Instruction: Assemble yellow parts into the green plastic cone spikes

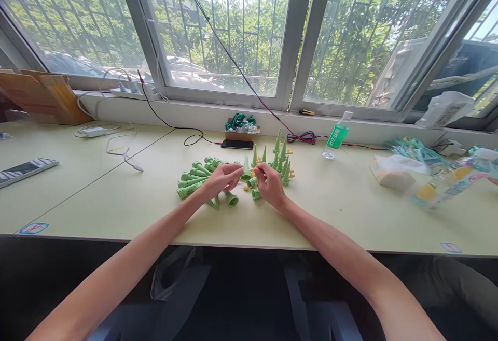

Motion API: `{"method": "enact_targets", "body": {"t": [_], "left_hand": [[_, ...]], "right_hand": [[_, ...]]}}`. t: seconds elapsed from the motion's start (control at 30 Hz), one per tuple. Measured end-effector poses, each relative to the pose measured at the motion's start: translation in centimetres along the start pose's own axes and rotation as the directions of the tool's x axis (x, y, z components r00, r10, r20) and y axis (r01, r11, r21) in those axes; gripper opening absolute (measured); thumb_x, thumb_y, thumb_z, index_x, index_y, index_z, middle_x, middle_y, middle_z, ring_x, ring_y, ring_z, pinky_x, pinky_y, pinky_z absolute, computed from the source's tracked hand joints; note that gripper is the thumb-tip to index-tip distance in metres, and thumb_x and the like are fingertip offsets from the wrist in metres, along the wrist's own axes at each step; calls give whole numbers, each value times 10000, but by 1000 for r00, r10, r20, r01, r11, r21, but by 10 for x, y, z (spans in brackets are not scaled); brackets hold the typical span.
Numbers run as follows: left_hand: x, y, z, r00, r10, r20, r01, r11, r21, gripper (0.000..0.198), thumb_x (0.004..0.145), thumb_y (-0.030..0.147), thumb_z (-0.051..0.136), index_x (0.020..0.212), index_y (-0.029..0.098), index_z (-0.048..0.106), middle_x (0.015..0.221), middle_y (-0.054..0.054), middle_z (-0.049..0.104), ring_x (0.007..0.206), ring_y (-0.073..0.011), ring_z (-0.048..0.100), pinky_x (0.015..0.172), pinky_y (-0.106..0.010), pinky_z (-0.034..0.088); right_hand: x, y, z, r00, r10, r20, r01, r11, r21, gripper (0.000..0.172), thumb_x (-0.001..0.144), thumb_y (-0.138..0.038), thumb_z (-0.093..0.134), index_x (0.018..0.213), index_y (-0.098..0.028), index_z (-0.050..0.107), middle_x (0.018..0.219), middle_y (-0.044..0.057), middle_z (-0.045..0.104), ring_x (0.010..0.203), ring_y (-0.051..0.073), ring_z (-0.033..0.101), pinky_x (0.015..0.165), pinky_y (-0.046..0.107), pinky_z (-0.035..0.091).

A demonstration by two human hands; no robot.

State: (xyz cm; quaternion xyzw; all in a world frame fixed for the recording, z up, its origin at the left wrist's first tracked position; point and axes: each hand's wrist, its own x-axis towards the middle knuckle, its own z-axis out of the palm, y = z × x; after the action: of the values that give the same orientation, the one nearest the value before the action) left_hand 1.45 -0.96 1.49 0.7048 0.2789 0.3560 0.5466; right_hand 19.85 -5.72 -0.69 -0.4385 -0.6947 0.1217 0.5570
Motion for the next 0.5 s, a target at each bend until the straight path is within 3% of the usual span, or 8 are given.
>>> {"method": "enact_targets", "body": {"t": [0.1, 0.2, 0.37, 0.5], "left_hand": [[-1, 0, 1, 999, 8, -34, -7, 999, 32, 474, 761, 533, 702, 1008, 132, 646, 507, 44, 515, 375, -47, 379, 360, -177, 252], [-1, 1, 2, 998, 63, -30, -61, 996, 59, 493, 746, 485, 727, 1093, 142, 657, 808, -33, 655, 431, -30, 426, 382, -180, 303], [1, -1, 3, 985, 170, -9, -168, 979, 117, 444, 771, 419, 705, 1130, 159, 671, 975, -71, 657, 473, -21, 440, 419, -172, 362], [4, -6, 4, 970, 225, -91, -210, 966, 152, 466, 755, 436, 714, 1133, 169, 658, 1125, -103, 620, 489, -16, 464, 428, -172, 400]], "right_hand": [[0, -1, -1, 1000, 11, 2, -11, 1000, -15, 280, 962, -434, 440, 837, -201, 534, 651, -20, 502, 558, 112, 431, 565, 239, 434], [0, -1, -1, 1000, 17, 9, -17, 1000, -24, 287, 962, -433, 437, 821, -199, 524, 639, -26, 478, 549, 108, 405, 554, 234, 419], [0, -1, 0, 1000, 19, 7, -19, 999, -45, 305, 963, -441, 434, 800, -197, 518, 646, -21, 479, 545, 107, 393, 539, 237, 399], [0, -2, 2, 999, 38, -23, -39, 998, -45, 324, 960, -464, 438, 805, -195, 533, 664, -10, 517, 546, 111, 420, 527, 239, 398]]}}
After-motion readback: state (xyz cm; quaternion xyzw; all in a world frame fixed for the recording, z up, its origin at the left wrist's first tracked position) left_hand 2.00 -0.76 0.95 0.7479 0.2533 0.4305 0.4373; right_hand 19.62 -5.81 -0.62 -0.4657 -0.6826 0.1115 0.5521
